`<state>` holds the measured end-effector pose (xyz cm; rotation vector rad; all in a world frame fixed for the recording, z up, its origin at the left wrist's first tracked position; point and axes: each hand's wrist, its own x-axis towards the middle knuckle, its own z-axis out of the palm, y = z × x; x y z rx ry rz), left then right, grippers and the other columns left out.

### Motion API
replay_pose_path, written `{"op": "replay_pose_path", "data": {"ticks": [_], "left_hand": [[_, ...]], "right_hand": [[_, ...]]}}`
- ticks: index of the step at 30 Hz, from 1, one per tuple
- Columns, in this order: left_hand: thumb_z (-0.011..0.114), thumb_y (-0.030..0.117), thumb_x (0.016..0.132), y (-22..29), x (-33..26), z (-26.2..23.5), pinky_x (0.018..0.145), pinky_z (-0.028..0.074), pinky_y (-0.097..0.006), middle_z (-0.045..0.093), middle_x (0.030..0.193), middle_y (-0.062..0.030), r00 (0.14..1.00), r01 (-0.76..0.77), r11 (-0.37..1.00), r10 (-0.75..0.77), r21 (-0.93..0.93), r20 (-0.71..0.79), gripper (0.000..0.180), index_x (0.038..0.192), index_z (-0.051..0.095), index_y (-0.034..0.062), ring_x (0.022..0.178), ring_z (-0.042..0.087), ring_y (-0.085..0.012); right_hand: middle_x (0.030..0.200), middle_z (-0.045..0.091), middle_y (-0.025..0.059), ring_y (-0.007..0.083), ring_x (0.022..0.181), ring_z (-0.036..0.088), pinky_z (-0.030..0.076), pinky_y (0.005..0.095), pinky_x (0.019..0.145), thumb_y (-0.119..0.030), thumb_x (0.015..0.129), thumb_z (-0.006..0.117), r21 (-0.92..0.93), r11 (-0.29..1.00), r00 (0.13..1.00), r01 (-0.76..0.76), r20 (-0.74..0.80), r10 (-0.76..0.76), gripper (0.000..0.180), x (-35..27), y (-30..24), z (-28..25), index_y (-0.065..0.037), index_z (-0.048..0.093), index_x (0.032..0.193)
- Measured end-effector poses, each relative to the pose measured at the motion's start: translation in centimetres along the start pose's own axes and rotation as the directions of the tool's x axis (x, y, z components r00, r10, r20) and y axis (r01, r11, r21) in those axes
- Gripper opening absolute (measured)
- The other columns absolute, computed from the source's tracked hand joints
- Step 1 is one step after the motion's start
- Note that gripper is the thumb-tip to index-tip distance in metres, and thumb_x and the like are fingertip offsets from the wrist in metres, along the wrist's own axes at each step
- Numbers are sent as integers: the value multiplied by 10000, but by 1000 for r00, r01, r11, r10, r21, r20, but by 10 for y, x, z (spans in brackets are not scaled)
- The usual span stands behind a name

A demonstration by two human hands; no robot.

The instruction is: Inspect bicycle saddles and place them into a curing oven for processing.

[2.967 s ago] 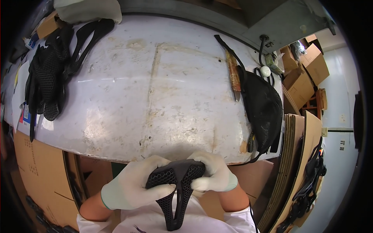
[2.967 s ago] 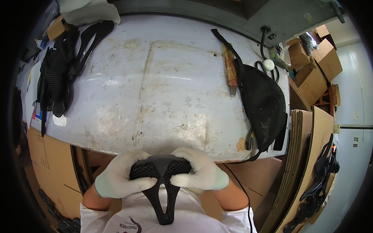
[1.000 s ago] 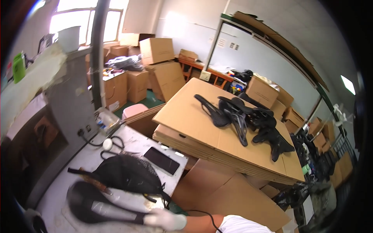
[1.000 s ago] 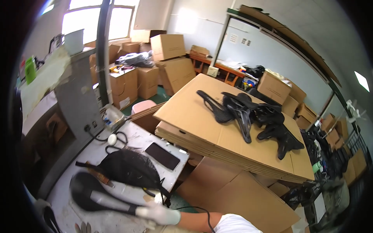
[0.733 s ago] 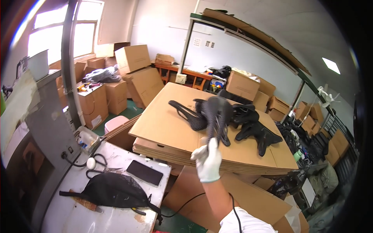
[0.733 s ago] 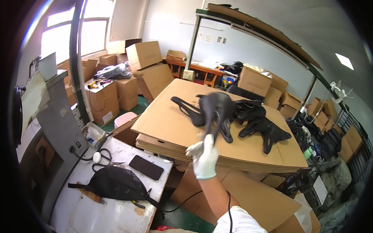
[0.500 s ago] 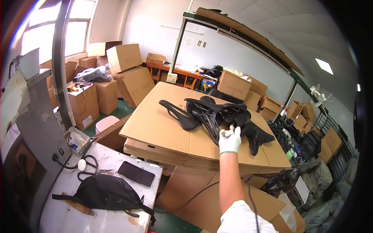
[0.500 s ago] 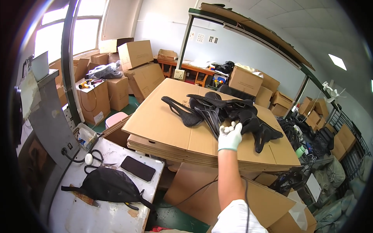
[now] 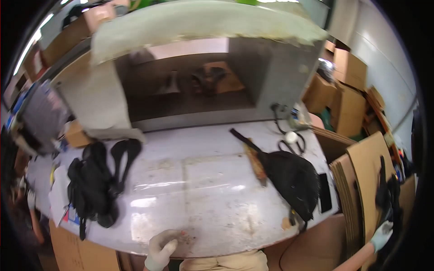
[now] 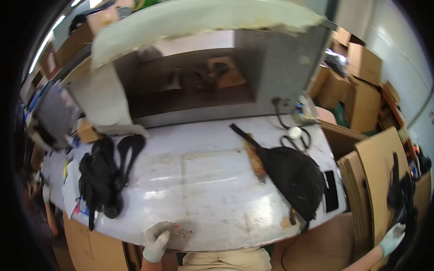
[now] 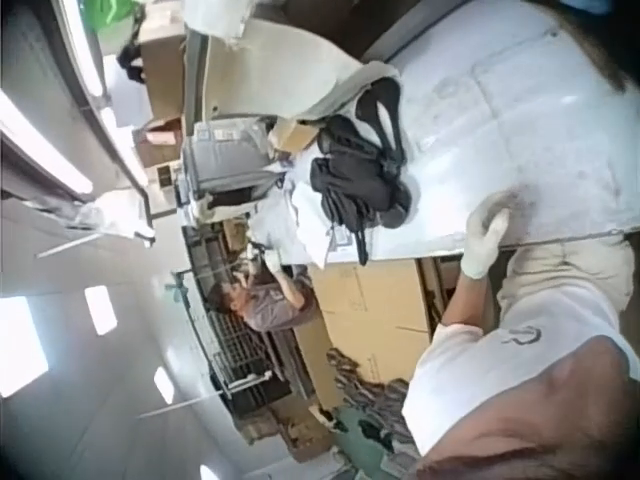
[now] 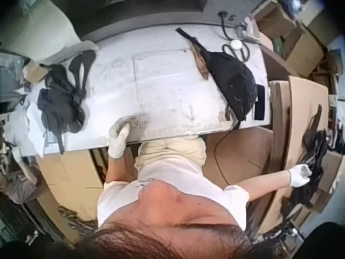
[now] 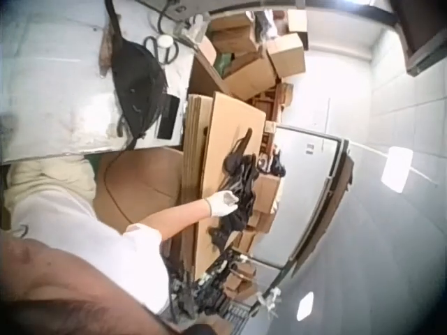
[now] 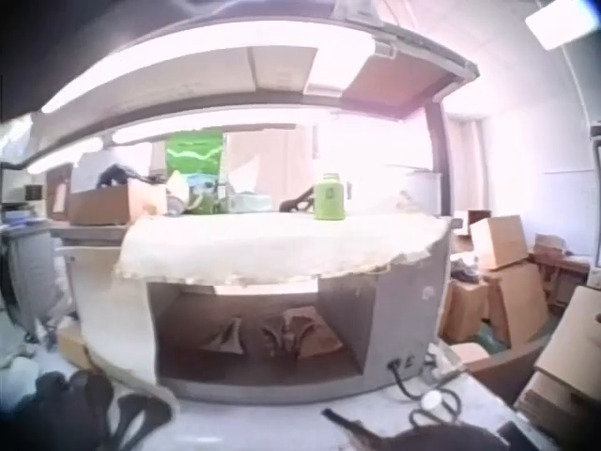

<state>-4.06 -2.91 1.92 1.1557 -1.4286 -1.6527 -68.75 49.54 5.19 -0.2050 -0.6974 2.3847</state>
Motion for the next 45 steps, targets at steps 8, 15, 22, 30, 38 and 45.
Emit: {"op": "replay_pose_path", "data": {"ticks": [8,15,22,30,38,45], "left_hand": [[662,95,865,25,52,-140,813,498,-455,686,1003,-115,739,44,22,672,999,-47,252,1106,707,40,934,641,-302],[648,142,841,33,107,-167,779,461,-413,627,869,-75,855,58,-330,503,942,124,134,962,681,93,874,607,-272],[701,354,877,86,59,-49,694,512,-398,641,838,-30,499,-843,68,468,533,729,423,1212,709,96,752,649,-218],[730,237,880,110,231,-5,720,530,-457,639,945,-148,585,-677,134,695,724,419,307,1137,701,71,855,645,-340],[643,450,908,148,422,86,886,577,-496,681,1106,-198,948,-80,214,320,974,7,663,1381,494,9,1023,705,-382],[650,310,855,165,350,62,787,569,-533,679,1057,-248,707,-412,360,705,837,45,581,1336,502,17,878,707,-437]], "right_hand": [[759,582,91,154,615,530,451,300,561,-164,1053,585,-673,723,369,-153,640,674,244,-539,67,49,57,634,1141],[1156,730,165,263,1103,700,544,387,937,-246,982,674,-583,791,-588,187,579,565,389,-627,70,3,-7,672,1289],[1161,715,122,233,1011,700,556,369,895,-304,1005,632,-742,-453,-649,-494,-32,760,475,-672,110,6,-9,615,1376],[1096,696,79,166,841,667,543,308,744,-217,967,689,-980,-127,-662,-153,6,749,505,-588,109,80,55,584,1380],[843,669,2,77,738,585,464,254,668,-174,991,692,-976,163,-147,147,141,979,263,-535,104,87,39,715,1143],[846,668,49,115,637,593,464,247,604,-181,1035,601,-929,371,-151,13,365,919,322,-505,99,132,73,655,1225]]}}
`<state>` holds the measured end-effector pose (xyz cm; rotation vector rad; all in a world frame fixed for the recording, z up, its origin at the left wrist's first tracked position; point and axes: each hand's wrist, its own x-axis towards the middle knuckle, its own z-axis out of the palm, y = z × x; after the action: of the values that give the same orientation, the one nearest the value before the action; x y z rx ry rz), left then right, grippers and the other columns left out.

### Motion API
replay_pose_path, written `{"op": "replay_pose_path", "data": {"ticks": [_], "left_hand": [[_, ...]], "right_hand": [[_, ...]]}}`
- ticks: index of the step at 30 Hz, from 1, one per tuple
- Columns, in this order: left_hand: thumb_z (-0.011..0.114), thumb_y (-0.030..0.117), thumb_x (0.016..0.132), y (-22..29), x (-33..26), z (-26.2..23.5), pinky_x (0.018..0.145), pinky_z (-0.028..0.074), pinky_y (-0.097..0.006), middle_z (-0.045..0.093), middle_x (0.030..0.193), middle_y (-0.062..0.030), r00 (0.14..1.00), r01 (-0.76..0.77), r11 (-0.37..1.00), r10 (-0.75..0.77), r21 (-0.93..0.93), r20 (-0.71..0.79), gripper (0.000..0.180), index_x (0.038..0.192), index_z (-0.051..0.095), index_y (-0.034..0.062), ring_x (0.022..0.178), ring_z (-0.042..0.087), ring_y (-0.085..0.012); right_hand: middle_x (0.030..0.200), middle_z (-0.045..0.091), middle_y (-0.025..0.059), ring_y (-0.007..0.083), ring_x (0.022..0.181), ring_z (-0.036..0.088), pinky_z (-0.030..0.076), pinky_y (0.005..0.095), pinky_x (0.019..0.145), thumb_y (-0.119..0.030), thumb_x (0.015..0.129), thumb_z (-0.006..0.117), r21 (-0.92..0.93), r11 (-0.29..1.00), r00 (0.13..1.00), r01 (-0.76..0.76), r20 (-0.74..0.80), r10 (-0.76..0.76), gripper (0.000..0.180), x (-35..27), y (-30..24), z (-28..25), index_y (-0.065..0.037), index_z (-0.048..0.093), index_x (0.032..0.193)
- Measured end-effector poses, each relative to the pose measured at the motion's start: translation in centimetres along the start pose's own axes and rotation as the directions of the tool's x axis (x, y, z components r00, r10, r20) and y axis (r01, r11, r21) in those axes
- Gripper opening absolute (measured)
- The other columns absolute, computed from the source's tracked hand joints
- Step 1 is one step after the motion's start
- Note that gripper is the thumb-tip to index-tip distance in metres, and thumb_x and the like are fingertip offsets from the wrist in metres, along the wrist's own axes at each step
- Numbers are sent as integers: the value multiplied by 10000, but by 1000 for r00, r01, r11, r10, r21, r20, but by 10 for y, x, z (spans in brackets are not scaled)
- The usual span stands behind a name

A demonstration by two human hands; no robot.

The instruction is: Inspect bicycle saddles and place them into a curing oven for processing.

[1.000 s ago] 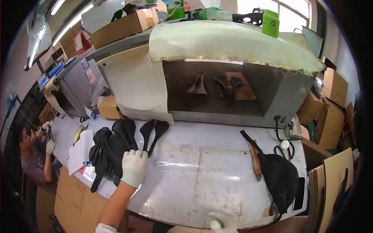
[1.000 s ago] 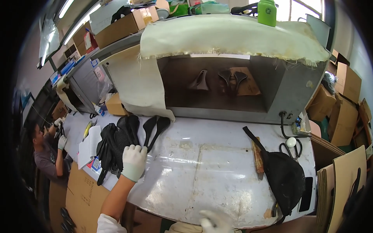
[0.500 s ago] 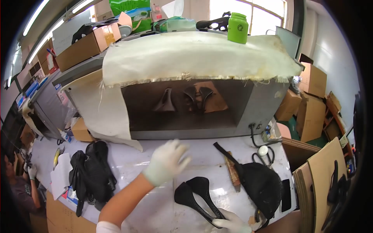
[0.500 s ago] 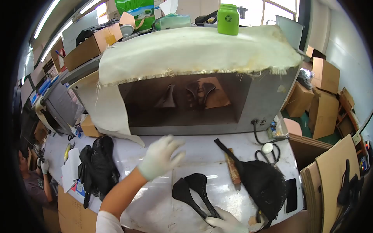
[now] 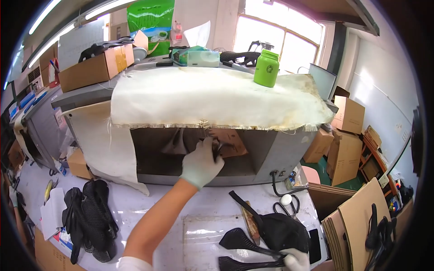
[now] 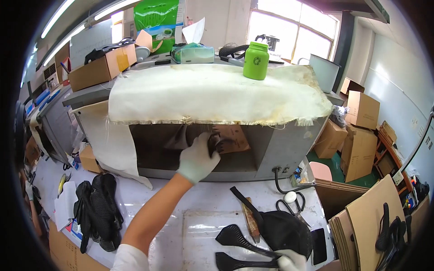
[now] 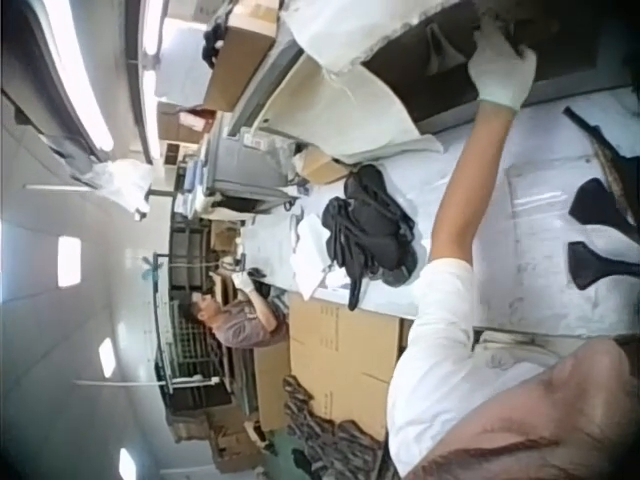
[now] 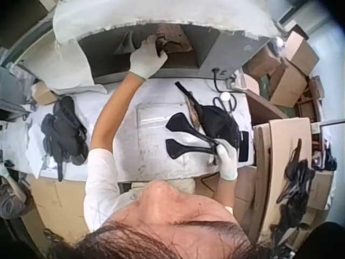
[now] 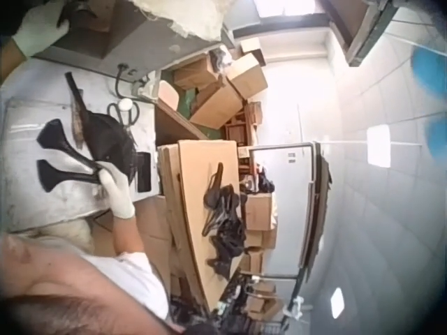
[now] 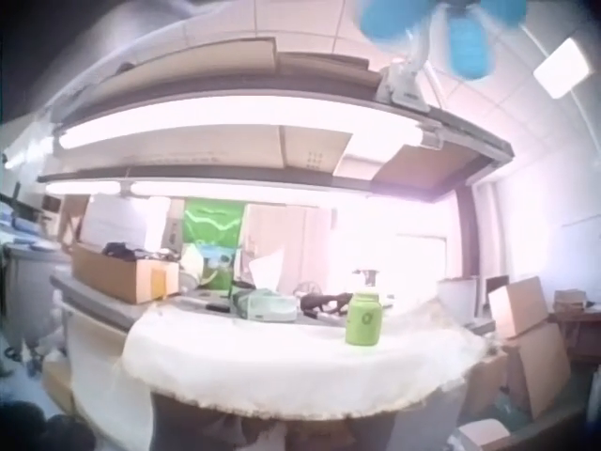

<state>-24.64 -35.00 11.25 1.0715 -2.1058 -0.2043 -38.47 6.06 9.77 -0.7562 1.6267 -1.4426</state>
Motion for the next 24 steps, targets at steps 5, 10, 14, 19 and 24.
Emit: {"op": "replay_pose_path", "data": {"ticks": [5,10,14,19,24], "left_hand": [[734,346,813,-8,-155,-93,555,539,-500,613,971,-182,986,-155,987,157,-35,63,655,1330,518,7,657,667,-374],[761,401,893,-3,-338,-158,731,546,-398,692,927,-125,914,177,983,-182,48,362,726,1383,531,-83,808,680,-246],[755,465,868,-29,-426,-145,598,469,-365,579,764,-77,995,97,924,-95,-369,24,839,1434,450,-74,604,543,-238],[649,197,918,-26,-440,-134,667,451,-337,536,768,-52,909,265,835,-383,-482,-163,615,1449,455,-47,686,509,-187],[644,89,905,-13,-422,-145,654,463,-346,552,766,-55,940,285,881,-335,-378,-70,555,1422,495,-47,663,522,-198]], "right_hand": [[802,668,84,184,612,587,481,308,611,-221,1050,554,384,900,977,209,-127,-173,271,24,-30,-8,17,633,947],[818,613,68,212,629,566,510,414,617,-334,1051,567,623,761,980,181,-175,-90,271,116,-42,60,-69,620,1037],[856,590,76,212,691,551,482,411,642,-331,1069,572,759,614,976,216,-183,-117,264,223,-40,138,-68,581,1090],[973,633,125,246,726,639,547,402,659,-340,1076,554,682,674,955,285,-262,-138,353,348,-38,210,-69,531,1301],[1057,714,187,296,965,737,591,379,648,-315,1060,567,612,791,997,-10,-55,56,328,395,-14,216,-48,572,1250]]}}
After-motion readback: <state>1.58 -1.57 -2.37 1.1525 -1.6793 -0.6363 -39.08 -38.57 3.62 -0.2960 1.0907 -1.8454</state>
